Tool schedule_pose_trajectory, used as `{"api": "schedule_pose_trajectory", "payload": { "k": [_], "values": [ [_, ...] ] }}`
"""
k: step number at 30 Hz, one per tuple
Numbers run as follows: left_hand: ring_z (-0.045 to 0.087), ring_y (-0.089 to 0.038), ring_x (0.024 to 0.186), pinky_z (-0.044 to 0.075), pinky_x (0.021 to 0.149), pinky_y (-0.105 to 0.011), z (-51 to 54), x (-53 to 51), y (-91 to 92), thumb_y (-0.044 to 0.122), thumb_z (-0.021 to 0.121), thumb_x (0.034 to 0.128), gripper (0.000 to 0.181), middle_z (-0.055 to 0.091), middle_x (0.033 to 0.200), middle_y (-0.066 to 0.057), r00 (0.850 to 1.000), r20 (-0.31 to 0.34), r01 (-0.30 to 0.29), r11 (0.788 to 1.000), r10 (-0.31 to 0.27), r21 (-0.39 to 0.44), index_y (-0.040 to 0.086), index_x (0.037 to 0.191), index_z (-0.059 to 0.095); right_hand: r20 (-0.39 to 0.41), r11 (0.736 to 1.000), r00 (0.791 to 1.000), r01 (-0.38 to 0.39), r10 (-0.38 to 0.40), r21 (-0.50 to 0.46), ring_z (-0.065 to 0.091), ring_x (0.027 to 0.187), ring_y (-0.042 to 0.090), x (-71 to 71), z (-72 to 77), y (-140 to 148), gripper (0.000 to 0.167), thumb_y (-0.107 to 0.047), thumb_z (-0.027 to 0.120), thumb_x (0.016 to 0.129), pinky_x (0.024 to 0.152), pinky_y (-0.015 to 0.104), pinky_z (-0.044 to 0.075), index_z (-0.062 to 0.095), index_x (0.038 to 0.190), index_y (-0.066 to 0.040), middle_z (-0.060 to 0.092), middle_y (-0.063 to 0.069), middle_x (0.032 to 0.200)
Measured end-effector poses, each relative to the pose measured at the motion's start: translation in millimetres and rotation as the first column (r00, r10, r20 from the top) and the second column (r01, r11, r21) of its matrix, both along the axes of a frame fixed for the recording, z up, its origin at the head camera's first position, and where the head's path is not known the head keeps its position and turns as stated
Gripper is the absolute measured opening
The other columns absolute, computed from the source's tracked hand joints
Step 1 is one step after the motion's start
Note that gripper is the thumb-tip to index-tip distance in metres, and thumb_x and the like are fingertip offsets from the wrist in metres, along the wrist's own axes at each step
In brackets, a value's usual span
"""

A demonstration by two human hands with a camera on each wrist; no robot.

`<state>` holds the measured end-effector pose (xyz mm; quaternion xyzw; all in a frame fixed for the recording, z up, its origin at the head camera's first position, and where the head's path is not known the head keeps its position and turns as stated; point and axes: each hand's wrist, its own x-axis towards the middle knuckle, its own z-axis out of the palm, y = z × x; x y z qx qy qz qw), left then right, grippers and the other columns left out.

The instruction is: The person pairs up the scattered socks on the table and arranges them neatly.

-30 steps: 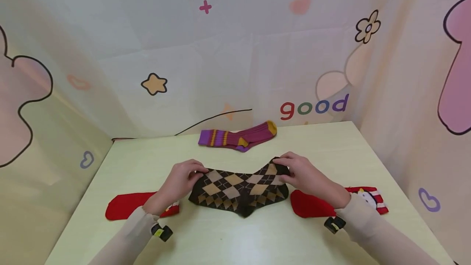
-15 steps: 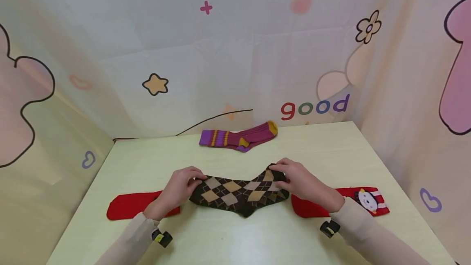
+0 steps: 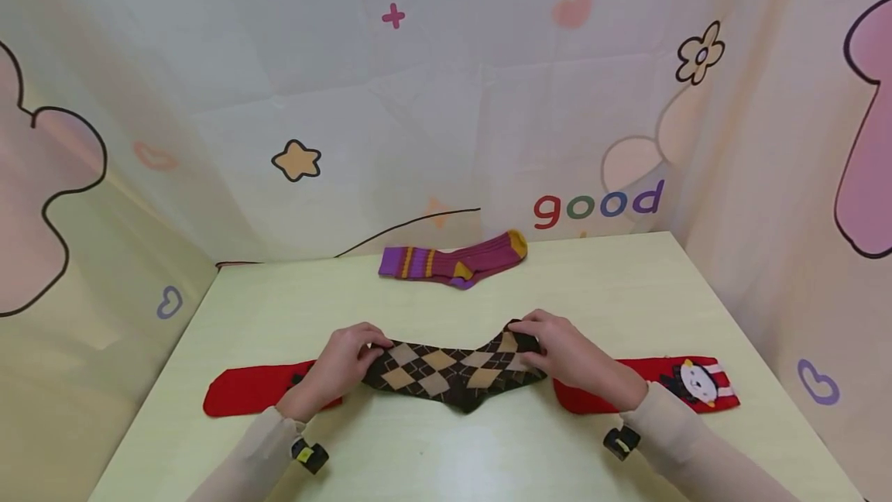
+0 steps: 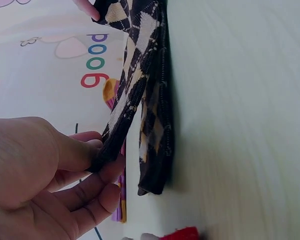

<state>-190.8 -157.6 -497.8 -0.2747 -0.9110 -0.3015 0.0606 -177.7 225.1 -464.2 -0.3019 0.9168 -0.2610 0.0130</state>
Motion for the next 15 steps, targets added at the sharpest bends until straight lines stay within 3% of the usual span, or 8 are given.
{"api": "schedule_pose_trajectory", "payload": {
  "k": [15],
  "values": [
    [0.069, -0.025, 0.099, 0.058, 0.089, -0.041, -7.2, 1.6, 2.0, -0.008, 0.070, 0.0919, 0.019, 0.071, 0.105, -0.008, 1.000, 0.004, 0.017, 1.000, -0.017, -0.013, 0.002, 0.105, 0.079, -0.013, 1.000, 1.000, -0.001, 0.001, 0.013, 0.065, 0.094, 0.020, 1.5, -14.6, 2.7, 0.047, -0.008, 0.081, 0.088, 0.077, 0.027, 0.059, 0.066, 0.131, 0.004, 0.065, 0.016, 0.119]
  ]
}}
